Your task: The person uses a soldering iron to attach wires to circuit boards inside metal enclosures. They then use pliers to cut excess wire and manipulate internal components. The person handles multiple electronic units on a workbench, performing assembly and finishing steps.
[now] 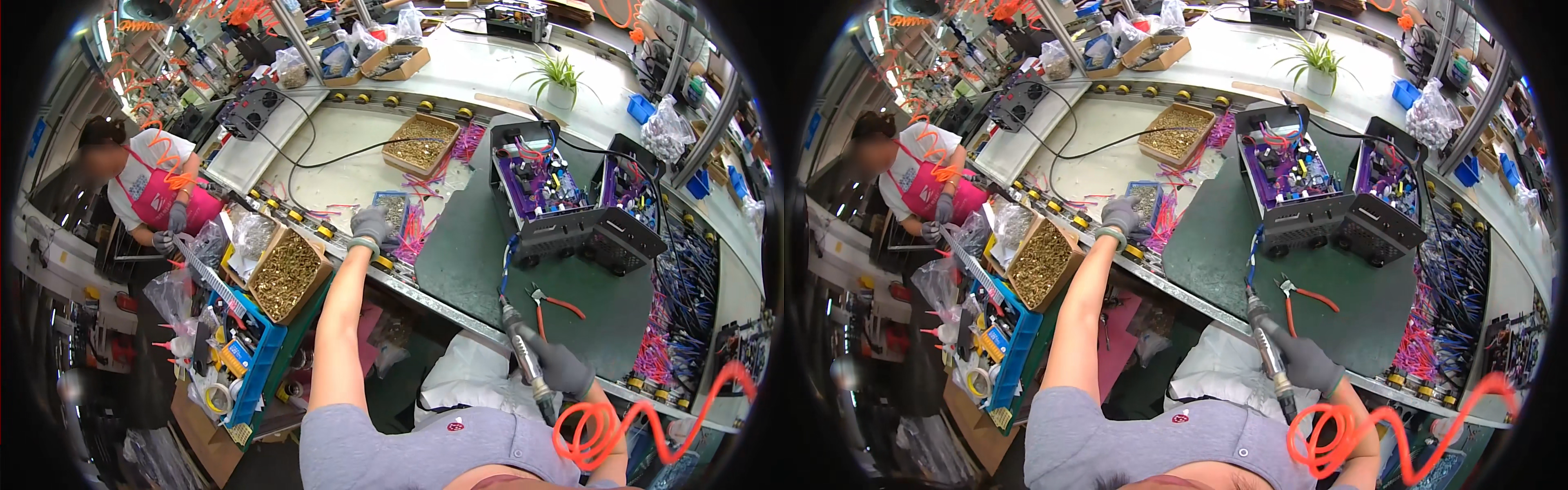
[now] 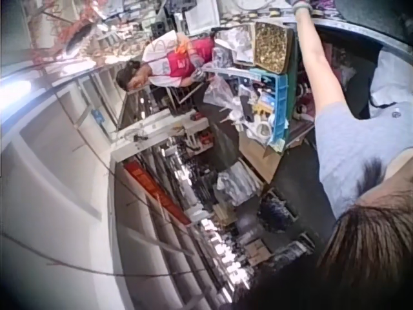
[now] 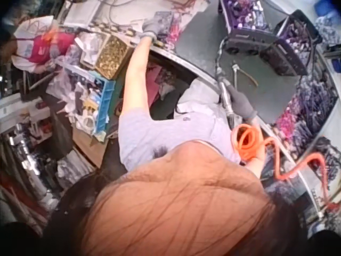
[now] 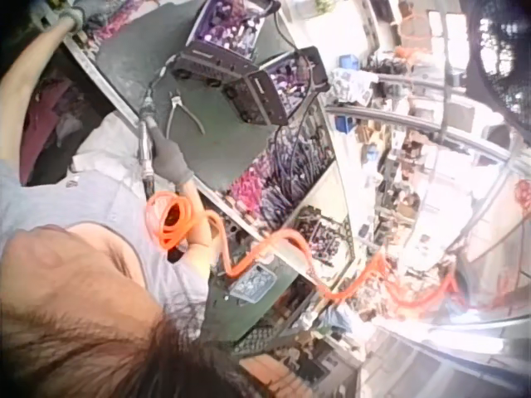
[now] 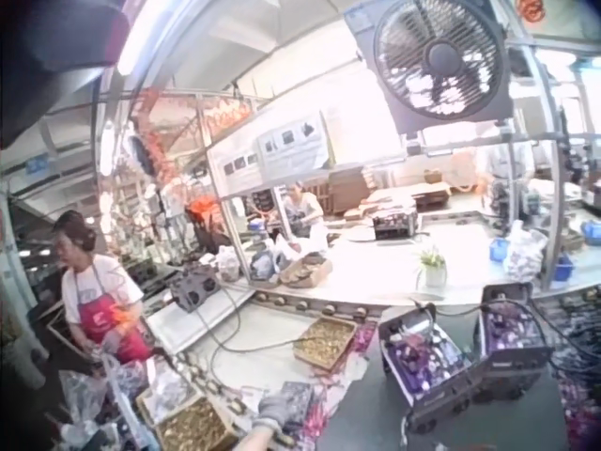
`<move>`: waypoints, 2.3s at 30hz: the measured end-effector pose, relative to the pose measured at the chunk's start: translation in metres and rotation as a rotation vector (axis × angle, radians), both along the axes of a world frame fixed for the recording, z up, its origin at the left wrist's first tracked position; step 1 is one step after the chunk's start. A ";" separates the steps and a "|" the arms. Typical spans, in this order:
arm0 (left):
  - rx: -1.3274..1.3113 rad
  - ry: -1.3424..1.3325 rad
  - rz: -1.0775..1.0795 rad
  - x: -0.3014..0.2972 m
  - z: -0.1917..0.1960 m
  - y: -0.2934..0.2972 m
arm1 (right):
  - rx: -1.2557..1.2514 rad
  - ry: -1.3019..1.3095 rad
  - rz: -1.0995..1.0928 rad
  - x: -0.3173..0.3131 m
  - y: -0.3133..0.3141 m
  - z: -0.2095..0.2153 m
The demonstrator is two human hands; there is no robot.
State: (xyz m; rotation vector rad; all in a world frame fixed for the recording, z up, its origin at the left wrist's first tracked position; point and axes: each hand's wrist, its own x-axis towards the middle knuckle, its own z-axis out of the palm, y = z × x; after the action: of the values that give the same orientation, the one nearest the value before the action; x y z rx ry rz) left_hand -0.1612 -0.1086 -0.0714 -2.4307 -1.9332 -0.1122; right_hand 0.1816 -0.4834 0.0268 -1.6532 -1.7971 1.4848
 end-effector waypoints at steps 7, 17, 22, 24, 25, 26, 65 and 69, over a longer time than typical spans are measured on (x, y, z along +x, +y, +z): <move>-0.083 -0.032 0.057 0.007 -0.044 0.023 | -0.108 0.720 -0.057 0.000 -0.020 -0.051; -0.022 -0.724 0.255 -0.019 -0.060 0.041 | -0.285 0.780 -0.588 -0.030 -0.016 -0.047; -0.254 -1.199 0.188 0.001 -0.010 0.003 | -0.282 0.764 -0.694 -0.011 -0.046 -0.035; -0.324 -1.254 0.015 0.019 0.018 -0.030 | -0.272 0.800 -0.777 0.001 -0.057 -0.034; -0.416 -1.216 -0.119 0.037 0.033 -0.055 | -0.261 0.805 -0.815 0.009 -0.064 -0.038; -0.504 -1.168 -0.257 0.057 0.045 -0.085 | -0.247 0.816 -0.853 0.014 -0.069 -0.041; -1.543 -1.708 -0.114 0.179 0.045 -0.223 | -0.128 0.831 -0.689 -0.007 -0.076 0.011; -1.484 -1.719 -0.062 0.182 0.057 -0.228 | -0.119 0.823 -0.718 -0.013 -0.072 0.011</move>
State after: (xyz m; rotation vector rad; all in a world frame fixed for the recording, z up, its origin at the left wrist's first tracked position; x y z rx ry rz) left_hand 0.0207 -0.3363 -0.0144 -3.7484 -3.1290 -2.0855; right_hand 0.1684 -0.5554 0.0376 -1.2241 -0.6054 1.5655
